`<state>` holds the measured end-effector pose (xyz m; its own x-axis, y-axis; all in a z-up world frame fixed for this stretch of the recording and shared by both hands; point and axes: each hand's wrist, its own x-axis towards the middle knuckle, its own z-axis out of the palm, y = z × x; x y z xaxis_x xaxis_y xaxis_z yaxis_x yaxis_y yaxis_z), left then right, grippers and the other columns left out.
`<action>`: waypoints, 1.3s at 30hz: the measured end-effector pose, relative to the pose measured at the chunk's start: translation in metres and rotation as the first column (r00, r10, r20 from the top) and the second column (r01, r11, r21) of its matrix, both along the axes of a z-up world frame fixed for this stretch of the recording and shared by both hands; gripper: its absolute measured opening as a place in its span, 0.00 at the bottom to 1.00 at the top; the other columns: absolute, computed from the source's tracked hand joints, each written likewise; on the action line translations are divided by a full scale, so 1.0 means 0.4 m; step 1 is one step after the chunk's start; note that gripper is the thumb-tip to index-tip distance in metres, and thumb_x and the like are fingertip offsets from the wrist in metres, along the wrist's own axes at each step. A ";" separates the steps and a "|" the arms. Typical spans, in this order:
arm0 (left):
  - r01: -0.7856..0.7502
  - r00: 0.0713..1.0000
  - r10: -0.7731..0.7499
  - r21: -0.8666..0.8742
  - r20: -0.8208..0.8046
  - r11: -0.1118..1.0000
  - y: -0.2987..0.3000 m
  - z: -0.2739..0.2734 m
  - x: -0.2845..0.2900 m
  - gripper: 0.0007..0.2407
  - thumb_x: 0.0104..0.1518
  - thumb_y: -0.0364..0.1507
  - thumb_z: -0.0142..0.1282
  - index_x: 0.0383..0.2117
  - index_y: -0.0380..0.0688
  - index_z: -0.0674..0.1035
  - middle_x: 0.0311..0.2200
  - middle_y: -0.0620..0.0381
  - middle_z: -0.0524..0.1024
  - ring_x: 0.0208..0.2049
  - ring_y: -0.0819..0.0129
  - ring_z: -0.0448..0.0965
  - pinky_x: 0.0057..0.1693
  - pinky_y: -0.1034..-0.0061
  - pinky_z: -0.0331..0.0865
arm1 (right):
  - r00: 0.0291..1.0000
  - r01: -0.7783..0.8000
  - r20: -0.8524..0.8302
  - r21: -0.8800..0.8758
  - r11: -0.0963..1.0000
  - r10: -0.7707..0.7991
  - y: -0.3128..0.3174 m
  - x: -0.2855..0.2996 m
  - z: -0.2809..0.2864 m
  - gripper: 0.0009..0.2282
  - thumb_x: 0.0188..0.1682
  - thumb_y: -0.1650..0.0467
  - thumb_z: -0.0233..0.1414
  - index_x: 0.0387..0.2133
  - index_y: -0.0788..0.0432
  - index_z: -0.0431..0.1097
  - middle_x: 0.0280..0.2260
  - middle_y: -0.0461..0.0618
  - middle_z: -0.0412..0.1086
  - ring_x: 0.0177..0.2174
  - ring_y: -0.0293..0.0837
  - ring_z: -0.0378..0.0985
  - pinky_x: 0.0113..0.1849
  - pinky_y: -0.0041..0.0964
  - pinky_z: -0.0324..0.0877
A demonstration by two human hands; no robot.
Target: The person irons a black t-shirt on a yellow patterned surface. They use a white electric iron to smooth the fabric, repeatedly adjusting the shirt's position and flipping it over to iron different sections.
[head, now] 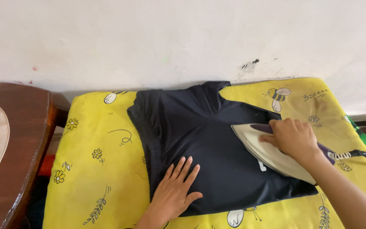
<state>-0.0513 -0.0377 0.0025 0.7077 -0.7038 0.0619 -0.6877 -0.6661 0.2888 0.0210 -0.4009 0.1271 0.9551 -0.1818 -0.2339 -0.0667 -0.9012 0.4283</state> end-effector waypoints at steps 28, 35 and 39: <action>0.021 0.982 -0.038 0.091 0.187 0.996 0.013 -0.030 -0.001 0.36 0.62 0.56 0.47 0.72 0.50 0.54 0.74 0.46 0.44 0.72 0.51 0.43 0.68 0.55 0.44 | 0.981 -0.019 -0.194 -0.104 0.994 -0.002 -0.119 -0.248 -0.005 0.27 0.45 0.37 0.42 0.40 0.39 0.67 0.24 0.35 0.76 0.28 0.38 0.84 0.28 0.35 0.78; 0.021 0.973 -0.037 0.070 0.230 0.997 0.012 -0.046 0.005 0.36 0.61 0.56 0.49 0.72 0.51 0.55 0.74 0.47 0.44 0.73 0.51 0.43 0.69 0.56 0.45 | 0.949 -0.190 -0.246 0.064 0.980 0.200 -0.096 -0.307 -0.025 0.24 0.47 0.40 0.50 0.31 0.43 0.67 0.25 0.36 0.76 0.27 0.40 0.82 0.33 0.40 0.79; 0.024 0.978 -0.043 0.094 0.203 0.995 0.012 -0.040 0.005 0.35 0.63 0.56 0.47 0.71 0.50 0.56 0.74 0.48 0.44 0.73 0.52 0.42 0.68 0.57 0.44 | 0.882 -0.418 -0.145 0.201 0.886 0.449 0.016 -0.357 -0.081 0.25 0.48 0.42 0.57 0.29 0.48 0.67 0.20 0.40 0.70 0.22 0.50 0.77 0.24 0.50 0.66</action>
